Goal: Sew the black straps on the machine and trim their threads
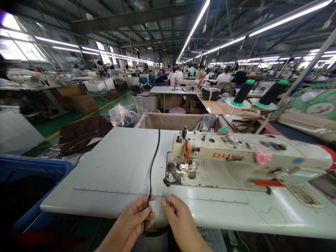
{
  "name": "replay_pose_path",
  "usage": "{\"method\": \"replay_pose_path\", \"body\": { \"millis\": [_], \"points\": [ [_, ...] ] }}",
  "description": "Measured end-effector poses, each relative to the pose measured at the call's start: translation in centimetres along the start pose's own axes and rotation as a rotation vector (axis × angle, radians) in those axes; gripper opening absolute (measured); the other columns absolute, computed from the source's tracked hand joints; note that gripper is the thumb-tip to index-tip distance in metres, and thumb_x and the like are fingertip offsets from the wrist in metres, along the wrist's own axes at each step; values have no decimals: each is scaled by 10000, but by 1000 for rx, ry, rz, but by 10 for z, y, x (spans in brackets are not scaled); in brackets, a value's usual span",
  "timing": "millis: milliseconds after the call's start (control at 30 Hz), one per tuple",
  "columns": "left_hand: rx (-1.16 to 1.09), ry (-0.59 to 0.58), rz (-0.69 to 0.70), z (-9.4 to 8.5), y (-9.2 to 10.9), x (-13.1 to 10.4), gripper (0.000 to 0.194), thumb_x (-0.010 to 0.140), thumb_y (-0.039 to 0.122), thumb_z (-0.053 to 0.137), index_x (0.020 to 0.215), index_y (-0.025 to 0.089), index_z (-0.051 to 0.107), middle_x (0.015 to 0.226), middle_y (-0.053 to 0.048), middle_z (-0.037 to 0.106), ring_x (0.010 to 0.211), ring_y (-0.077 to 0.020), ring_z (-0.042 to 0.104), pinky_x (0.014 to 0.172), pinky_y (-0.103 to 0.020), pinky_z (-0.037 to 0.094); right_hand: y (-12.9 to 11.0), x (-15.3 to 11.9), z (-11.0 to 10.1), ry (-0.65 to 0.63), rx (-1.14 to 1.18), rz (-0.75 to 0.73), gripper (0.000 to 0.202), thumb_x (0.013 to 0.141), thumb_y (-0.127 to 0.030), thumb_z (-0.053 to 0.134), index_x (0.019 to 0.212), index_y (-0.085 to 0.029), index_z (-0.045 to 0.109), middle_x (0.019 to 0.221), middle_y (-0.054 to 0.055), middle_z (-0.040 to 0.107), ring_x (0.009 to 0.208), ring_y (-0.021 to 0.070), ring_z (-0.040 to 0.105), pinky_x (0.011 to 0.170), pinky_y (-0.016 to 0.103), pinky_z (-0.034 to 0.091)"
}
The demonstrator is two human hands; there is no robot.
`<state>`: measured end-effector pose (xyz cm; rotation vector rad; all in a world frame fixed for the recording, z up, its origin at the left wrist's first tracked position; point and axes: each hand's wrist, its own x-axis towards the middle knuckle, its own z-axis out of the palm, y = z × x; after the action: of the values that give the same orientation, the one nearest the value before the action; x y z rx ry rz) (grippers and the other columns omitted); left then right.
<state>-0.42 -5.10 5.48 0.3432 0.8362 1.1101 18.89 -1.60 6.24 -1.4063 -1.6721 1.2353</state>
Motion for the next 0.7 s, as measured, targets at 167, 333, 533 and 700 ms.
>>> {"method": "replay_pose_path", "body": {
  "millis": [167,333,533,700],
  "points": [
    [-28,28,76,15,2,3,385,681,298,1045,906,172,759,932,-22,687,934,-183,719,913,-318,582,5,-14,9,-164,158,3,383,955,-599,581,866,-229,625,929,46,655,907,248,581,851,368,437],
    [-13,12,92,26,7,13,394,666,278,1047,927,178,769,958,-25,691,973,-188,719,917,-298,577,27,-32,17,-386,370,78,647,804,-855,710,808,-222,575,751,-41,485,711,149,424,684,289,334],
    [-30,154,222,28,44,39,383,656,287,1053,879,128,786,877,-36,705,774,-133,678,770,-242,608,60,-53,-22,-365,317,214,749,776,-953,647,808,-207,587,693,-24,564,641,123,453,612,264,295],
    [-24,311,313,11,94,64,177,792,93,917,855,137,757,832,-16,726,709,-97,683,653,-168,578,81,-76,-76,-239,168,183,743,807,-938,609,740,-199,627,617,-23,533,601,139,454,613,295,309]
  ]
}}
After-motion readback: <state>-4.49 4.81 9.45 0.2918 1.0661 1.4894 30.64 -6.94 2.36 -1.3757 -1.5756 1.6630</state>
